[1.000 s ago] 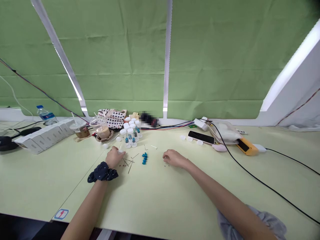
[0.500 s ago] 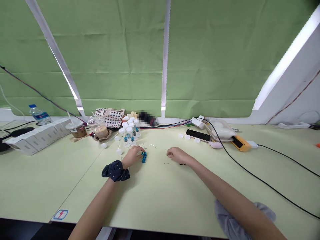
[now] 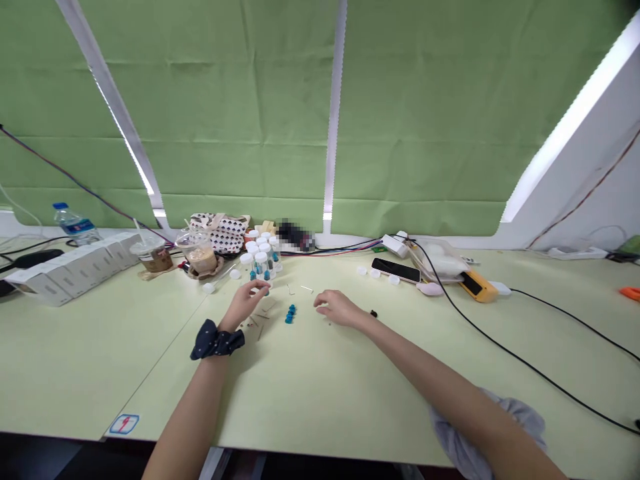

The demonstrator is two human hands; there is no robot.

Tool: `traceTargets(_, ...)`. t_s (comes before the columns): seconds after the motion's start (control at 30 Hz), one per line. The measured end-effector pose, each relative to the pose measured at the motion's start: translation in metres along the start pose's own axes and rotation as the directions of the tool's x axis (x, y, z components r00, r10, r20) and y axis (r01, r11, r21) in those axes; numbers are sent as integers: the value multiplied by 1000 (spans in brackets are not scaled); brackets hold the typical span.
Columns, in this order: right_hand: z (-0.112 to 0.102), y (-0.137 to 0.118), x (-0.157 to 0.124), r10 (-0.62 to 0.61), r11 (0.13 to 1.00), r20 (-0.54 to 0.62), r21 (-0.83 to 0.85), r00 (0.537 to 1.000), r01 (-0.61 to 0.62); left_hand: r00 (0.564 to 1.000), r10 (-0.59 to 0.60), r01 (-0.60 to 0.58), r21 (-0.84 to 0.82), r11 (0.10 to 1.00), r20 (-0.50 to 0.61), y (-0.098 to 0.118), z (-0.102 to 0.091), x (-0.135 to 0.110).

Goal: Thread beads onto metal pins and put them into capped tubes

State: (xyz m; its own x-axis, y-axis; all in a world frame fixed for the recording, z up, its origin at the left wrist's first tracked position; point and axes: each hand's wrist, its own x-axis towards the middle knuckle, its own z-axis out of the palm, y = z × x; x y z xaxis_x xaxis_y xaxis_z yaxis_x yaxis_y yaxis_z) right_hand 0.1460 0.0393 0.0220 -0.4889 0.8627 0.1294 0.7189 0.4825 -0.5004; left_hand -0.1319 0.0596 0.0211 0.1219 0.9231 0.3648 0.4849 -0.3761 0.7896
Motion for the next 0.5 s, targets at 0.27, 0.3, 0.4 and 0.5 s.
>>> traceTargets(0.27, 75, -84, 48, -122, 991, -71, -71, 990, 117, 976, -198, 122, -522, 844, -93, -16, -31, -6)
traceTargets(0.3, 81, -90, 55, -117, 991, -58, -73, 991, 113, 973, -214, 130, -552, 823, -89, -19, -33, -6)
traceTargets(0.4, 94, -102, 72, -114, 989, 28, -96, 993, 117, 965, -254, 165, -611, 774, -61, -29, -36, -6)
traceTargets(0.5, 101, -105, 82, -118, 987, 64, -105, 991, 124, 959, -283, 204, -635, 745, -24, -34, -37, -5)
